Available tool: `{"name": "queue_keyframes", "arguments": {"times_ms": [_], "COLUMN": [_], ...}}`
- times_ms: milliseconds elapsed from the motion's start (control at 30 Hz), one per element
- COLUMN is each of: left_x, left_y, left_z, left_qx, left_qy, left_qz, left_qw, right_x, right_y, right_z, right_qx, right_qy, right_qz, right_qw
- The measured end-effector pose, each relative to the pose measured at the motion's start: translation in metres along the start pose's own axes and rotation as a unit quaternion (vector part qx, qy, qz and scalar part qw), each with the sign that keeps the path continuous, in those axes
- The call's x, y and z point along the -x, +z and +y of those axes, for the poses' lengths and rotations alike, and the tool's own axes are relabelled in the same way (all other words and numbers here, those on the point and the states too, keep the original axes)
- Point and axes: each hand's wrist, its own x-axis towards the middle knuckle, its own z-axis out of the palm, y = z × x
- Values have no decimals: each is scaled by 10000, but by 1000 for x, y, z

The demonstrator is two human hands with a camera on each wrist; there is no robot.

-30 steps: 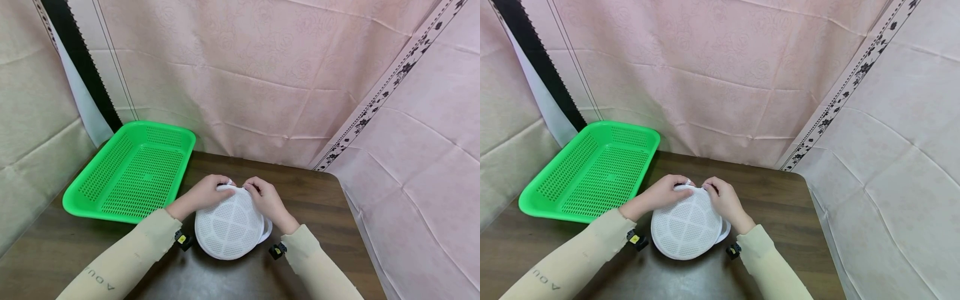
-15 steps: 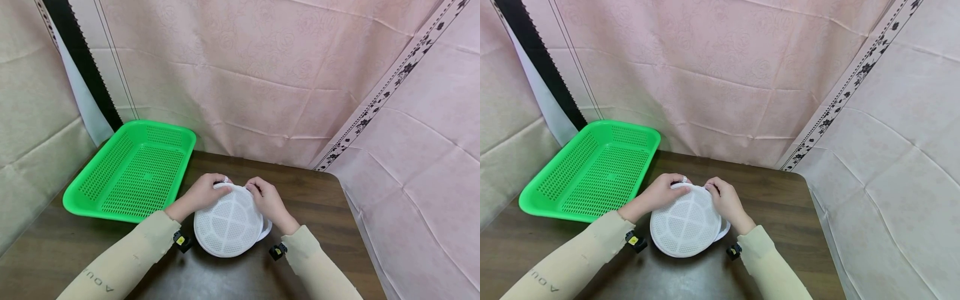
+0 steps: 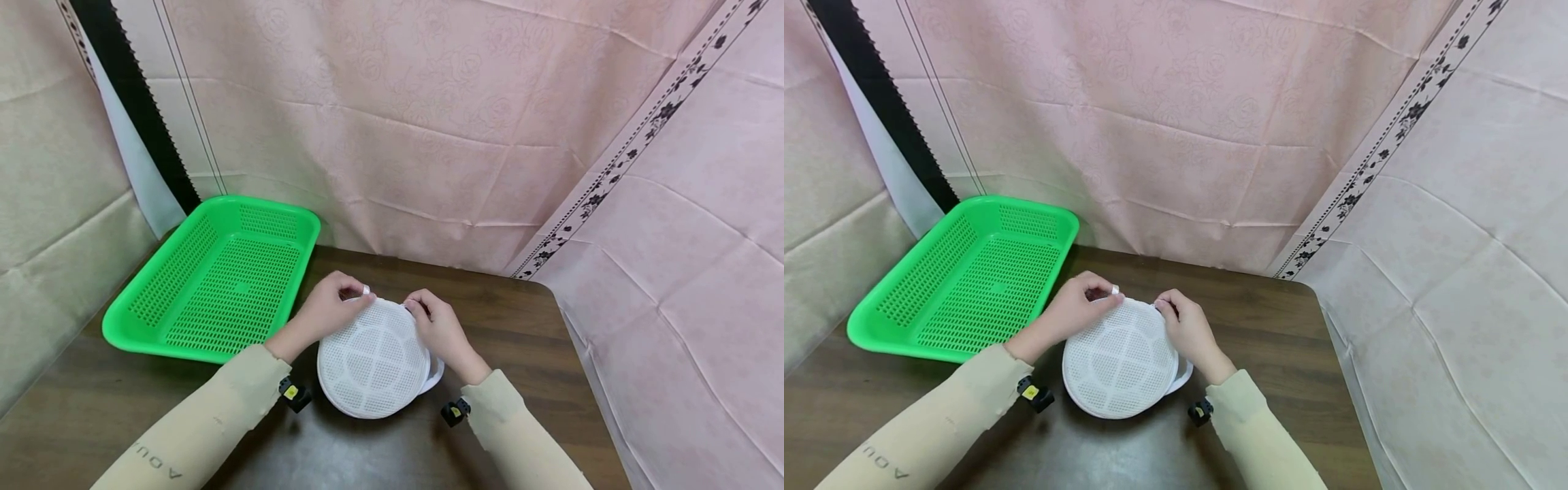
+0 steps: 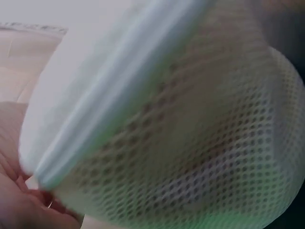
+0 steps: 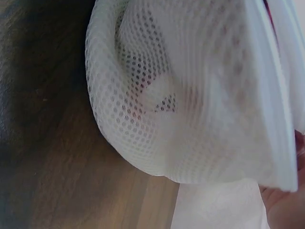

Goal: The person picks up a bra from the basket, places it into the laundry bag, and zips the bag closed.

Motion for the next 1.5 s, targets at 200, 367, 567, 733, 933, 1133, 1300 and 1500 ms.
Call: {"name": "queue_keyframes", "arguments": {"times_ms": [200, 367, 567, 733, 933, 1133, 1300, 1500], "left_x": [-3, -5, -3, -2, 0, 1, 2, 3], "left_y": [-7, -2, 2, 4, 6, 6, 4, 4], "left_z": [6, 15, 18, 18, 14, 11, 10, 11], "left_qx": [172, -58, -469, -479, -441, -308, -272, -223], "left_qy": [64, 334, 346, 513, 693, 790, 735, 596], "left_qz": [221, -937, -1585, -1663, -1549, -1471, -1404, -1375], "left_qw": [9996, 9950, 9856, 9836, 9845, 9855, 9870, 9885], "right_x": [1, 0, -1, 0, 1, 3, 4, 4], "right_y": [0, 0, 2, 2, 2, 3, 3, 3], "right_z": [-1, -4, -8, -10, -11, -9, -7, -7], "right_qx": [-64, -120, -119, -150, -127, -118, -95, -105], "right_qy": [9, -123, -294, -337, -227, -164, -69, 6], "right_qz": [26, 17, -20, -48, -91, -31, 8, -2], "right_qw": [10000, 9998, 9995, 9993, 9996, 9998, 9999, 9999]}}
